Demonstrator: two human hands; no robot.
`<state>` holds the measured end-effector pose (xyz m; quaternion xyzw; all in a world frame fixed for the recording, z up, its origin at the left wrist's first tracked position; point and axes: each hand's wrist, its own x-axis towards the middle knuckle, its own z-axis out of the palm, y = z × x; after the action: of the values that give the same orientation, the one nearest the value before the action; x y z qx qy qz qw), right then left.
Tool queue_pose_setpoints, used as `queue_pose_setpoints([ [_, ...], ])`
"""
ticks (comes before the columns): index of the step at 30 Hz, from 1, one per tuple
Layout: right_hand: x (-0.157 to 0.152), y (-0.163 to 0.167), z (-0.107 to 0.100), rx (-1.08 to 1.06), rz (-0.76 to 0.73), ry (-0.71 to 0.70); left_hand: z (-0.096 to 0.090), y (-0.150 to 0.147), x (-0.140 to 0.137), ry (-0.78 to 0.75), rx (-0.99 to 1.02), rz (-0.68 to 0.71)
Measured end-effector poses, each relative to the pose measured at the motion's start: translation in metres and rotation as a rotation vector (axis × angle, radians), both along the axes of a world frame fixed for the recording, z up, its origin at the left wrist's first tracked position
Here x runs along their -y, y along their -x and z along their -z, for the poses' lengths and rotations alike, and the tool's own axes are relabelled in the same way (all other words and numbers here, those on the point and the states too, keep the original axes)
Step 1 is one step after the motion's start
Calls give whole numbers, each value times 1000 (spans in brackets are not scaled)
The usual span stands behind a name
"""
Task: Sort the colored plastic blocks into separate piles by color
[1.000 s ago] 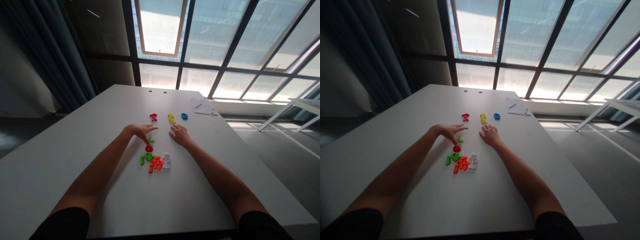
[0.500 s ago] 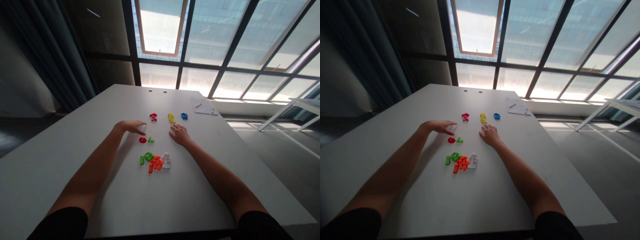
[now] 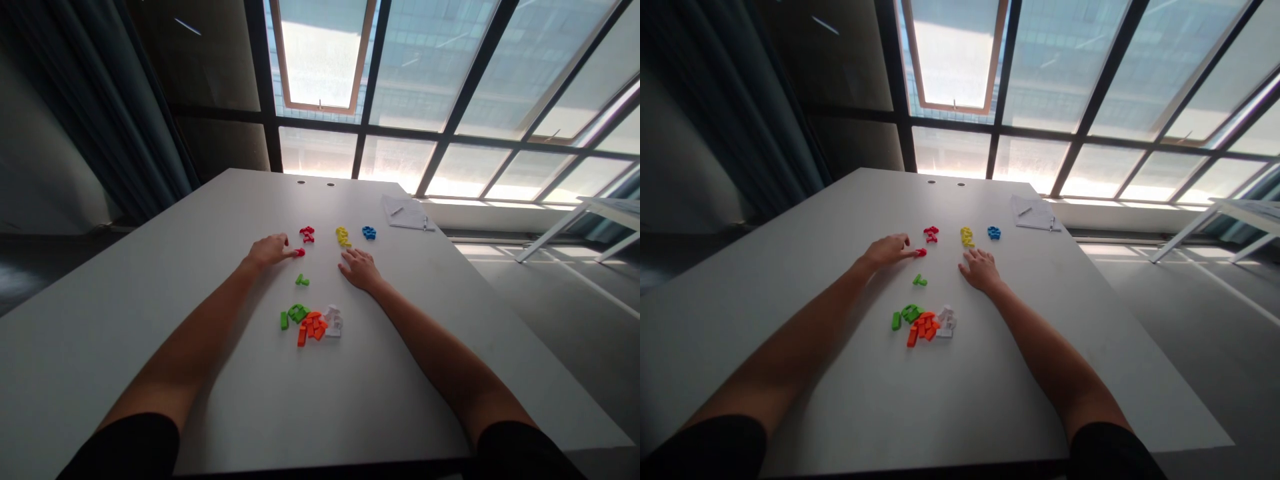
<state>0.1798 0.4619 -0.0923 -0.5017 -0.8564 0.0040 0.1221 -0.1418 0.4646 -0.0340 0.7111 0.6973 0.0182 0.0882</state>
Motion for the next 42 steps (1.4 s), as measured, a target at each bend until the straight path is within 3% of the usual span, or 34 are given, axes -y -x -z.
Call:
queue_pose_setpoints([
  [2,0,0,-1,1,5,4,9,-6,1,-91,-19,-66],
  [7,0,1,-1,19,23,34,25,-10,-1,-148,84,86],
  [11,0,1,-1,21,24,33,24,-4,-6,-144,138,185],
  [14,0,1,-1,14,27,34,11,-1,-7,11,203,301],
  [19,1,1,-2,8,20,31,-7,-10,1,428,309,462],
  [22,1,1,-2,8,26,34,-7,-21,4,527,313,539],
  [29,1,1,-2,6,23,40,-2,-20,0,262,255,444],
  [42,2,1,-3,7,19,40,11,-5,-6,66,350,389],
])
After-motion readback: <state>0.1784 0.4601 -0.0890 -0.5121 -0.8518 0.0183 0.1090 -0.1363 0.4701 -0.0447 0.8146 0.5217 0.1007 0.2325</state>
